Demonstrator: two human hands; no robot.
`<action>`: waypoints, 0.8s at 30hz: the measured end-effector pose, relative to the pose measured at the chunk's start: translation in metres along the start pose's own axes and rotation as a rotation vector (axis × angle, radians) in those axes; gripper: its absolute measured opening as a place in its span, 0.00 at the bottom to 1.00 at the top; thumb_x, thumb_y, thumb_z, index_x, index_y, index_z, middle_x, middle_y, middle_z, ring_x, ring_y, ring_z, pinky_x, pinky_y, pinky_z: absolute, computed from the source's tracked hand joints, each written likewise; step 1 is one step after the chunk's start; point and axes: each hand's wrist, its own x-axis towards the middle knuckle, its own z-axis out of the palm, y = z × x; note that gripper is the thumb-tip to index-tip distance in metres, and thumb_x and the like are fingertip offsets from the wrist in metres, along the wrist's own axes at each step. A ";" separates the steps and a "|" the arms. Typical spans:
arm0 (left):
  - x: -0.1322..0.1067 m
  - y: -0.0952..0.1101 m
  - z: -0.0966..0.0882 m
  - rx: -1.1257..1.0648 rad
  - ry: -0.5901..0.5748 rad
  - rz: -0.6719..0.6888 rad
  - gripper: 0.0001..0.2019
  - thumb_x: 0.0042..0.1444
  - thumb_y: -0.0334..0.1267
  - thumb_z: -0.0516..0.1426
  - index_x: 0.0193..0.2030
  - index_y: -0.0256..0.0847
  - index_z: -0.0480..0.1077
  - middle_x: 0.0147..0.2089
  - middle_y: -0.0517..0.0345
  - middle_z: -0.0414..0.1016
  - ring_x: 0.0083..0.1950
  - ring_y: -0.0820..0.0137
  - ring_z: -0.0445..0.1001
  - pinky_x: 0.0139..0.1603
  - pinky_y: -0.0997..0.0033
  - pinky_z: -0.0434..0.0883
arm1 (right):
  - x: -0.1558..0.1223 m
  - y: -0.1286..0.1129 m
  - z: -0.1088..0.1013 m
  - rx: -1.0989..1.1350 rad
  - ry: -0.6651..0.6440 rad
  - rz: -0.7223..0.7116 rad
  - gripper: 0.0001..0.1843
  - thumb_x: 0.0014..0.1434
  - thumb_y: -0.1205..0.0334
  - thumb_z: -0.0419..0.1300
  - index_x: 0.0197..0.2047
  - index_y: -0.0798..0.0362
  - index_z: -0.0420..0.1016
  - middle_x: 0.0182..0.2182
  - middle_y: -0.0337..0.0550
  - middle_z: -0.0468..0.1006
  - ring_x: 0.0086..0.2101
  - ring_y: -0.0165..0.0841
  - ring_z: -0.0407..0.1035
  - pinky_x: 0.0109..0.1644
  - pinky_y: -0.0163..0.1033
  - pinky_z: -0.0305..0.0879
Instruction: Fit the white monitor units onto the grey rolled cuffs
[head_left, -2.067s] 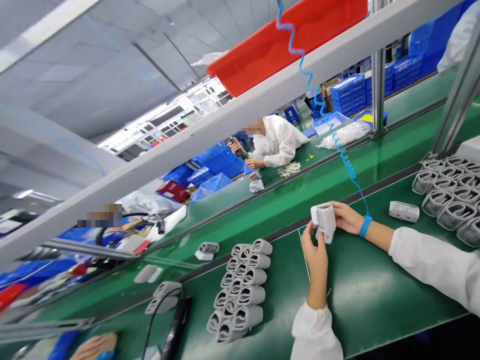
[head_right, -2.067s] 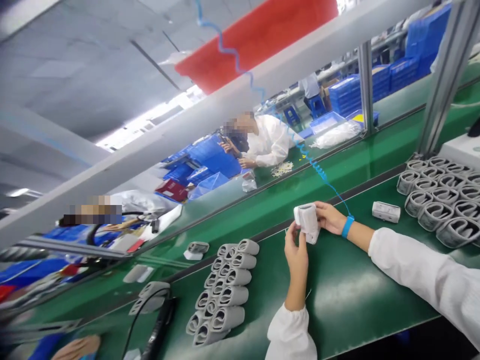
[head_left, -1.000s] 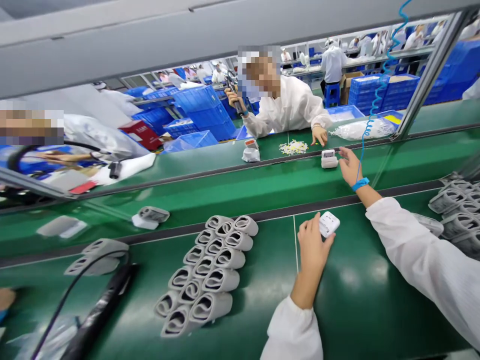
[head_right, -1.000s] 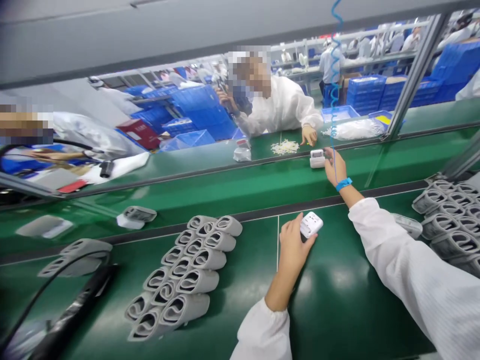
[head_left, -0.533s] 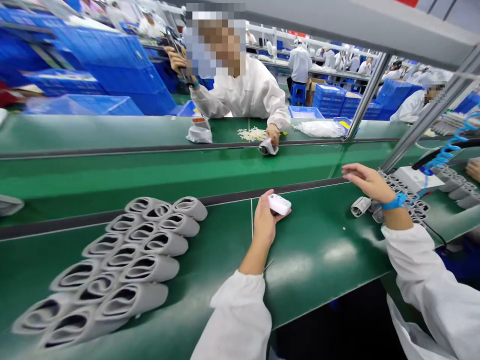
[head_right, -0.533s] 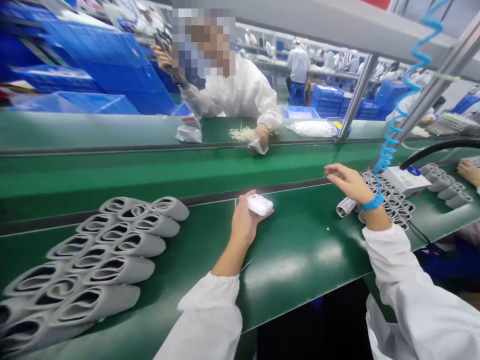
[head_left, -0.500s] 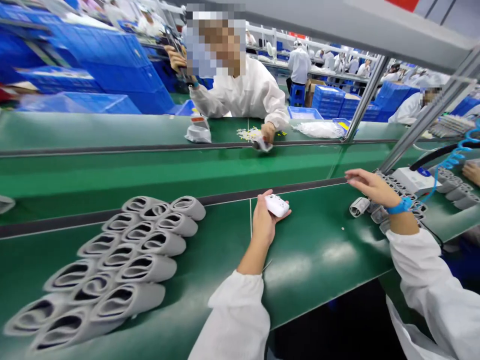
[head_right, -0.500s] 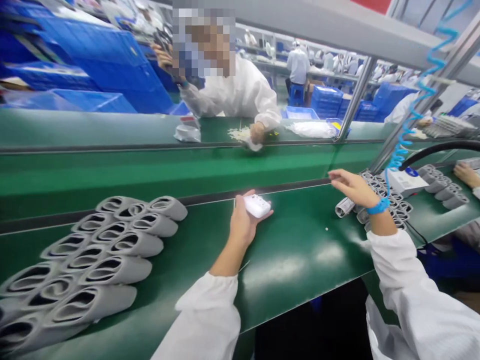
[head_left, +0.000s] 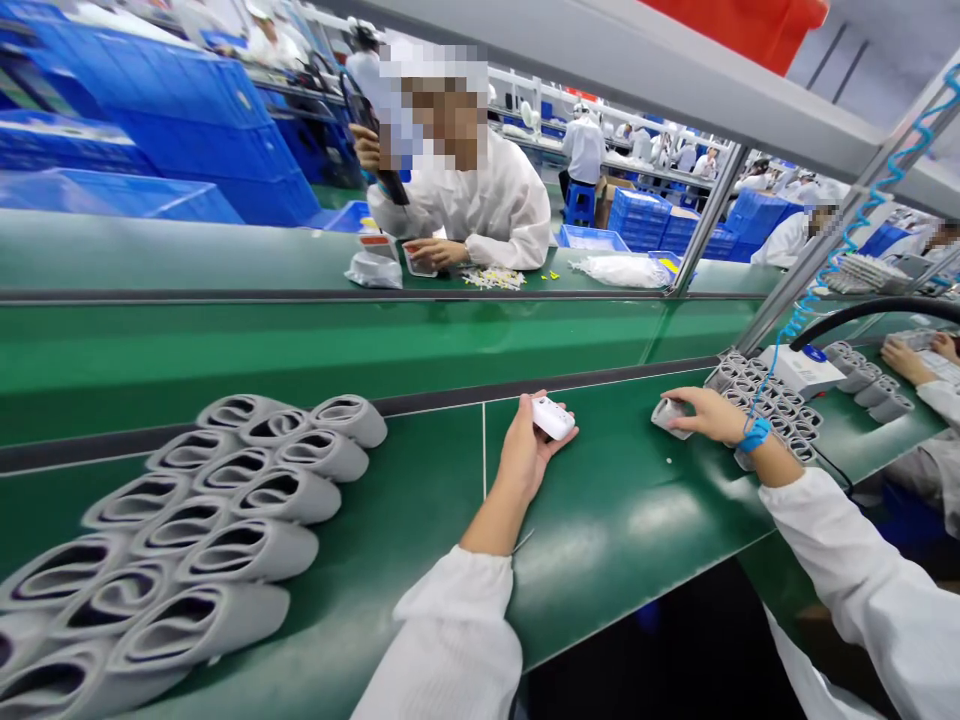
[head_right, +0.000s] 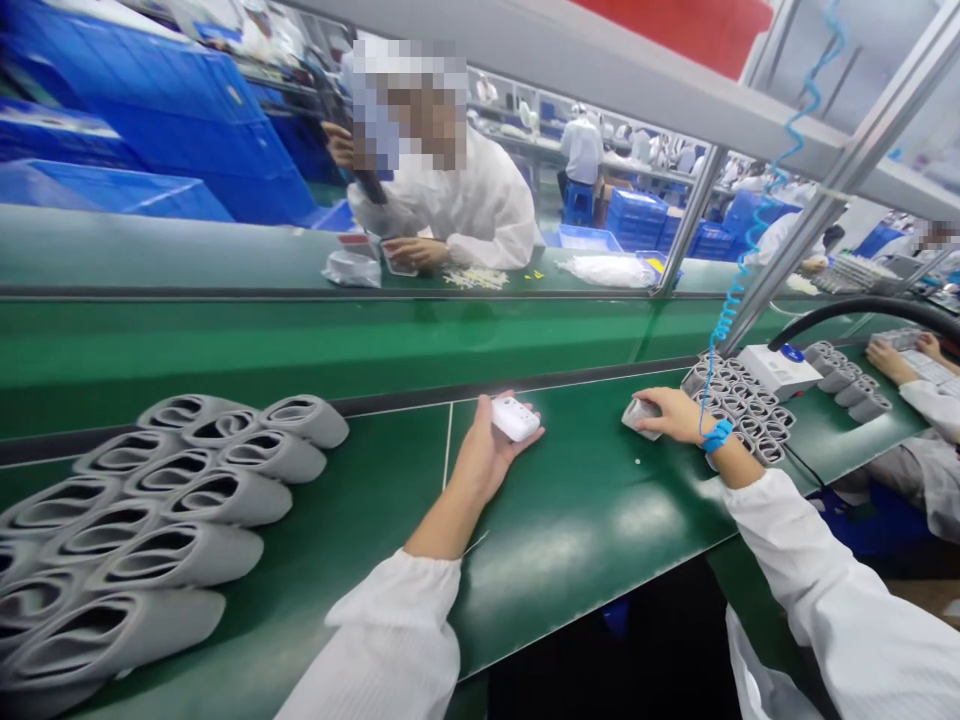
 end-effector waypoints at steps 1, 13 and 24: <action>0.000 0.001 0.000 -0.003 -0.003 0.004 0.24 0.77 0.57 0.55 0.66 0.40 0.72 0.50 0.43 0.84 0.48 0.57 0.87 0.50 0.49 0.87 | 0.005 -0.009 0.009 0.108 -0.015 -0.009 0.29 0.53 0.51 0.81 0.58 0.46 0.88 0.55 0.51 0.88 0.55 0.55 0.80 0.69 0.63 0.72; -0.011 0.001 -0.003 0.121 -0.072 -0.157 0.24 0.65 0.56 0.70 0.55 0.42 0.72 0.50 0.45 0.85 0.49 0.56 0.86 0.48 0.51 0.88 | 0.043 -0.063 0.142 0.841 0.065 -0.100 0.33 0.55 0.45 0.80 0.58 0.44 0.77 0.55 0.49 0.84 0.55 0.49 0.80 0.66 0.56 0.75; -0.016 -0.007 -0.009 0.345 -0.185 0.046 0.35 0.49 0.46 0.78 0.60 0.44 0.71 0.52 0.50 0.81 0.48 0.59 0.83 0.55 0.55 0.82 | 0.023 -0.068 0.138 0.507 0.171 -0.389 0.23 0.63 0.51 0.77 0.57 0.36 0.75 0.64 0.52 0.74 0.69 0.57 0.67 0.76 0.68 0.63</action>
